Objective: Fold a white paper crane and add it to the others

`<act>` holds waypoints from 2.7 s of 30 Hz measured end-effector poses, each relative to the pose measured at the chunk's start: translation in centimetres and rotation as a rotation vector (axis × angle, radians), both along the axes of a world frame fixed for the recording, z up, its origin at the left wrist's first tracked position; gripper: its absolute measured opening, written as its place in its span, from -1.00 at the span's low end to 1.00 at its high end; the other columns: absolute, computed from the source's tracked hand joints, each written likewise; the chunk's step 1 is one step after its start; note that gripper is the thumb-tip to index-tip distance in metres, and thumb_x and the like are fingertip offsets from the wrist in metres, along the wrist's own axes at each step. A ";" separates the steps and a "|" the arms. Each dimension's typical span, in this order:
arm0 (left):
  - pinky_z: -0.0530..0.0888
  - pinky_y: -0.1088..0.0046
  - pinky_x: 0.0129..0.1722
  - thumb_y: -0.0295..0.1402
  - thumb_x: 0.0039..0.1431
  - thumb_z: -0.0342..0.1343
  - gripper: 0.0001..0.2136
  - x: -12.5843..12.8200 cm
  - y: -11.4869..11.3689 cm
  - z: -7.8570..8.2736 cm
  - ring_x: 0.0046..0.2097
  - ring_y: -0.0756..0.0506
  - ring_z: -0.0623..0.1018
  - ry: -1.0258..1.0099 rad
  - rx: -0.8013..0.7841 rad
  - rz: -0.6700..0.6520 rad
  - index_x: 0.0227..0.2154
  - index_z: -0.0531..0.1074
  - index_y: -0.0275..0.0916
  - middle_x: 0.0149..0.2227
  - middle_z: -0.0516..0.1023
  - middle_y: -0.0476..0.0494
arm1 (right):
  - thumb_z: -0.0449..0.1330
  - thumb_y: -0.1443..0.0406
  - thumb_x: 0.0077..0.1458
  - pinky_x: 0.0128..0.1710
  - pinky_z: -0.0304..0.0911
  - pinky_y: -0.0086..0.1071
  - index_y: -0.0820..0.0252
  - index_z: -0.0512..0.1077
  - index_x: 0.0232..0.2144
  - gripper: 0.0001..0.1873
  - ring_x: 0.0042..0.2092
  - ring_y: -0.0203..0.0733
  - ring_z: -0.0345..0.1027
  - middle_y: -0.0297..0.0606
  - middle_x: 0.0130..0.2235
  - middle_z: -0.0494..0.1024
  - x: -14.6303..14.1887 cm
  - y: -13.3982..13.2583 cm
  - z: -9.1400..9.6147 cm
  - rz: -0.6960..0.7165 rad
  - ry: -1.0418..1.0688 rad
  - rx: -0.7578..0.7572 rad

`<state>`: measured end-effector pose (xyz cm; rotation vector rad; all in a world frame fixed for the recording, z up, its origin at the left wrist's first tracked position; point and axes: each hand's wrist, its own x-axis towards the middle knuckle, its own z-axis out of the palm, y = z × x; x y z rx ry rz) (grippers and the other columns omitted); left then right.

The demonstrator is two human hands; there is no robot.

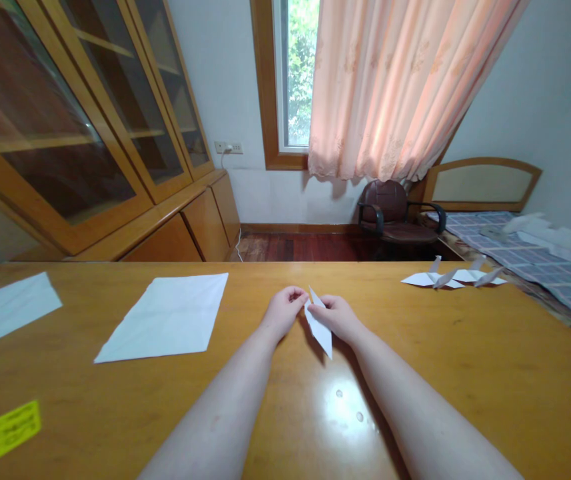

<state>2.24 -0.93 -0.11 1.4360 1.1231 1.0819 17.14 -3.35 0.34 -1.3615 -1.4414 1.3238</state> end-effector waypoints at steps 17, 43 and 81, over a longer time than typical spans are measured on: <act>0.27 0.52 -0.44 -0.14 0.01 0.04 -0.73 -0.2 0.1 0.1 -0.50 0.03 0.36 -0.072 -0.087 0.005 -0.53 0.38 -0.29 -0.60 0.35 0.03 | 0.17 0.16 -0.12 -0.58 0.05 -0.49 0.30 0.43 -0.51 -0.73 -0.56 -0.34 0.23 -0.32 -0.58 0.42 0.1 0.0 0.0 0.018 0.048 0.001; 0.24 0.54 -0.50 -0.15 0.01 0.05 -0.74 0.0 0.1 -0.2 -0.54 0.05 0.31 -0.085 -0.129 -0.009 -0.57 0.32 -0.27 -0.62 0.31 0.05 | 0.17 0.19 -0.13 -0.59 0.04 -0.50 0.29 0.42 -0.52 -0.77 -0.56 -0.34 0.22 -0.33 -0.59 0.41 0.1 -0.1 0.2 0.002 0.040 0.005; 0.30 0.50 -0.40 -0.26 0.05 -0.01 -0.84 0.1 0.0 -0.1 -0.47 0.01 0.37 0.036 0.007 -0.002 -0.49 0.33 -0.25 -0.58 0.33 0.06 | 0.16 0.19 -0.12 -0.58 0.04 -0.50 0.29 0.43 -0.52 -0.76 -0.55 -0.34 0.22 -0.33 -0.59 0.41 0.1 0.3 -0.2 -0.027 0.017 0.027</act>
